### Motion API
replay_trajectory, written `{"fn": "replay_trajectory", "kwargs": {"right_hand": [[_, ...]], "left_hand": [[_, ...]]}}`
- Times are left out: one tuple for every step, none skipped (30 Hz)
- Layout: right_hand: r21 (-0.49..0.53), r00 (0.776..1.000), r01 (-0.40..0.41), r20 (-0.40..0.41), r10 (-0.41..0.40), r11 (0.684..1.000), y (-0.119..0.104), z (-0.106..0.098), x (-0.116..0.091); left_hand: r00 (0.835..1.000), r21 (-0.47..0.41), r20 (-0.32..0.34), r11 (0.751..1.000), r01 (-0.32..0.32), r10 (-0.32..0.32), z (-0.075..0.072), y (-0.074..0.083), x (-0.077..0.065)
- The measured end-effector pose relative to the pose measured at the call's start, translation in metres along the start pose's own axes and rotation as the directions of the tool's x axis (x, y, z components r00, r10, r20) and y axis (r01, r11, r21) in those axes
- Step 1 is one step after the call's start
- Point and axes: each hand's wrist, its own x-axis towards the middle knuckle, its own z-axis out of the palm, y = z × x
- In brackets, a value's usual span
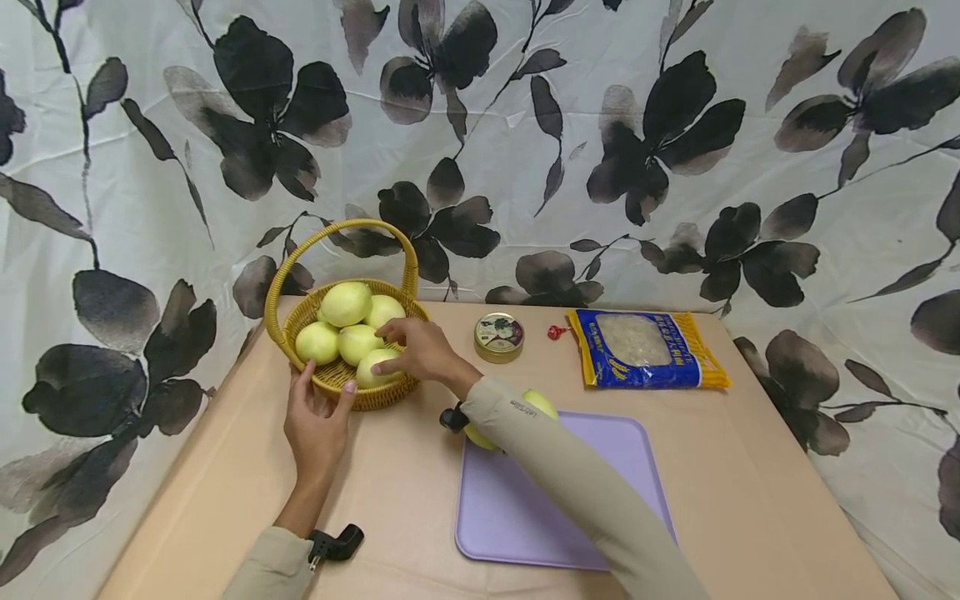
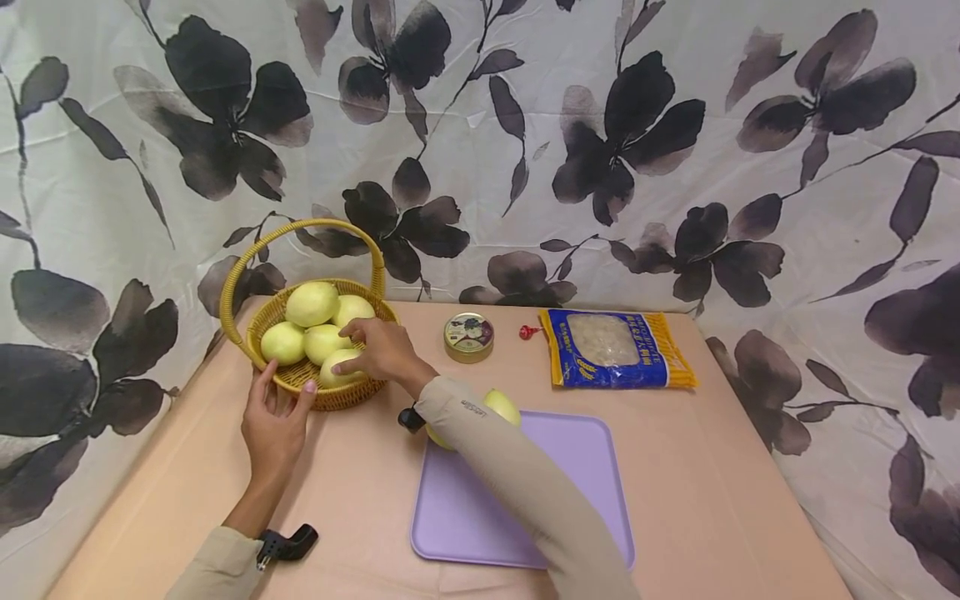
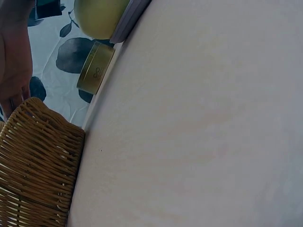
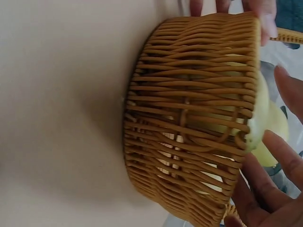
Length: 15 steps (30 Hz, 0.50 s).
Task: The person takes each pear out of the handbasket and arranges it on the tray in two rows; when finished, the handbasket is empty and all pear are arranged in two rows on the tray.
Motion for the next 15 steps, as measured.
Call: {"fn": "replay_trajectory", "kwargs": {"right_hand": [[-0.026,1.0,-0.003,0.007,0.003,1.0,0.0007,0.0016,0.0014],[-0.052,1.0,-0.006,0.013,0.007,0.999,0.0013,0.0032,0.0026],[-0.085,1.0,-0.009,0.02,0.01,0.996,0.0018,0.0046,0.0036],[-0.121,1.0,-0.009,0.027,0.012,0.993,0.0023,0.0061,0.0043],[-0.142,0.999,-0.009,0.033,0.013,0.99,0.0026,0.0073,0.0049],[-0.16,0.999,-0.008,0.038,0.015,0.987,0.0029,0.0082,0.0053],[-0.177,0.999,-0.009,0.041,0.017,0.984,0.0031,0.009,0.0056],[-0.187,0.999,-0.007,0.044,0.015,0.982,0.0034,0.0095,0.0059],[-0.193,0.999,-0.002,0.045,0.011,0.981,0.0035,0.0098,0.0062],[-0.188,0.999,0.001,0.045,0.007,0.982,0.0034,0.0098,0.0064],[-0.179,0.999,0.004,0.043,0.004,0.984,0.0034,0.0097,0.0064],[-0.172,0.999,0.006,0.041,0.001,0.985,0.0031,0.0092,0.0063],[-0.162,0.999,0.007,0.039,-0.001,0.987,0.0028,0.0085,0.0061],[-0.148,0.999,0.009,0.036,-0.003,0.989,0.0025,0.0077,0.0058],[-0.14,0.999,0.011,0.033,-0.006,0.99,0.0019,0.0066,0.0053]], "left_hand": [[1.0,0.001,0.0,1.0,-0.001,0.001,0.0001,0.0003,0.0003],[1.0,0.002,0.0,1.0,-0.001,0.001,0.0001,0.0007,0.0006],[1.0,0.002,-0.001,1.0,-0.002,0.002,0.0002,0.001,0.0008],[1.0,0.003,-0.002,1.0,-0.002,0.002,0.0002,0.0012,0.0009],[1.0,0.005,-0.001,1.0,-0.002,0.002,0.0003,0.0013,0.0011],[1.0,0.004,-0.001,1.0,0.0,0.0,0.0003,0.0015,0.0011],[1.0,0.005,0.001,1.0,0.001,-0.001,0.0004,0.0015,0.0011],[1.0,0.007,0.001,1.0,0.001,-0.001,0.0004,0.0015,0.0011],[1.0,0.008,0.0,1.0,0.001,-0.001,0.0004,0.0014,0.001],[1.0,0.008,0.0,1.0,0.002,-0.002,0.0003,0.0014,0.0009],[1.0,0.008,0.0,1.0,0.003,-0.003,0.0002,0.0012,0.0009],[1.0,0.01,0.0,1.0,0.003,-0.003,0.0,0.0012,0.0009],[1.0,0.011,0.0,1.0,0.002,-0.002,-0.0002,0.0011,0.001],[1.0,0.013,-0.001,1.0,0.002,-0.002,-0.0004,0.0011,0.0011],[1.0,0.013,-0.002,1.0,0.001,-0.001,-0.0007,0.0012,0.0012]]}}
